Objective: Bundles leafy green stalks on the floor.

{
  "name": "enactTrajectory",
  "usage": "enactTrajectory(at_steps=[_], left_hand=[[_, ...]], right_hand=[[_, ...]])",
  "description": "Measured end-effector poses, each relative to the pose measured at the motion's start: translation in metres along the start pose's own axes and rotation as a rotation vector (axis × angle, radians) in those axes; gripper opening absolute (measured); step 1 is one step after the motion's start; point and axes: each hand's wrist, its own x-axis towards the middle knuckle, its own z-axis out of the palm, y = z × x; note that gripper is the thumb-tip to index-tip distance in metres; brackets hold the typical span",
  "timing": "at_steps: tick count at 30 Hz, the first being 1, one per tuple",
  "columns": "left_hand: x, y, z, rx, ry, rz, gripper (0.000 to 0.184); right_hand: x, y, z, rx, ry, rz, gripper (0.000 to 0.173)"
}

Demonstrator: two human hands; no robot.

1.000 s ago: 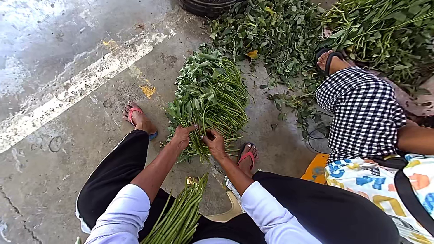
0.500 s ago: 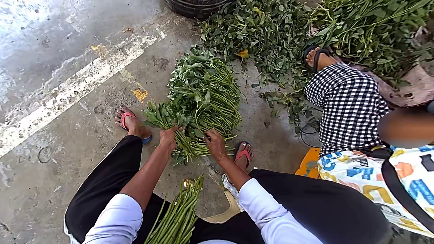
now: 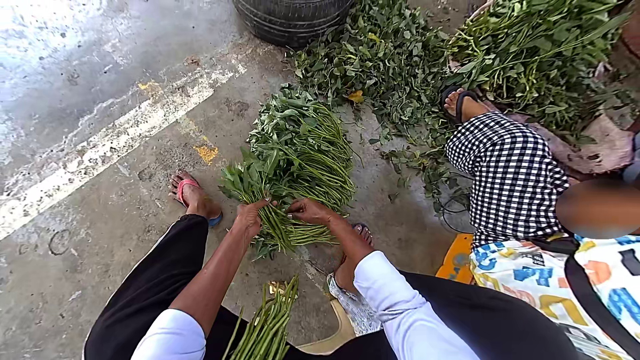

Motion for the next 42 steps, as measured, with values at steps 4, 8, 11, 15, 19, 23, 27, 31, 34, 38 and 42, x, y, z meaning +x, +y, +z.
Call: enactTrajectory(at_steps=[4,8,11,15,19,23,27,31,34,38,42], left_hand=[[0.002,0.002,-0.001,-0.039,0.023,-0.029,0.033],[-0.002,0.001,0.004,-0.014,0.001,-0.021,0.033],[-0.004,0.003,0.005,0.005,-0.023,0.011,0.034],[-0.002,0.000,0.004,-0.004,0.059,0.034,0.036],[-0.001,-0.004,0.003,0.000,0.066,0.045,0.042],[-0.007,-0.007,0.003,0.082,-0.056,-0.058,0.046],[-0.006,-0.006,-0.002,0.121,-0.124,-0.131,0.041],[-0.006,-0.004,0.001,0.076,-0.109,-0.136,0.041],[-0.007,-0.001,0.003,0.024,-0.017,-0.111,0.049],[-0.003,0.003,0.002,-0.047,0.116,-0.072,0.050],[-0.002,0.003,0.001,-0.060,0.111,-0.052,0.042]], right_hand=[[0.026,0.002,-0.041,-0.278,0.564,0.138,0.027],[0.046,0.023,-0.061,-0.563,0.550,0.387,0.035],[0.043,0.029,-0.061,-0.574,0.539,0.392,0.027],[0.017,0.000,-0.047,-0.338,0.639,0.265,0.024],[-0.003,-0.028,0.002,-0.081,0.690,0.078,0.020],[-0.006,-0.040,0.050,0.098,0.583,0.065,0.020],[-0.009,-0.046,0.053,0.008,0.479,0.116,0.024],[-0.011,-0.037,0.049,0.220,0.648,0.087,0.020],[-0.011,-0.027,0.051,0.292,0.795,0.002,0.019],[-0.012,-0.011,0.057,0.273,0.878,-0.056,0.019],[-0.016,-0.007,0.049,0.134,0.822,-0.075,0.020]])
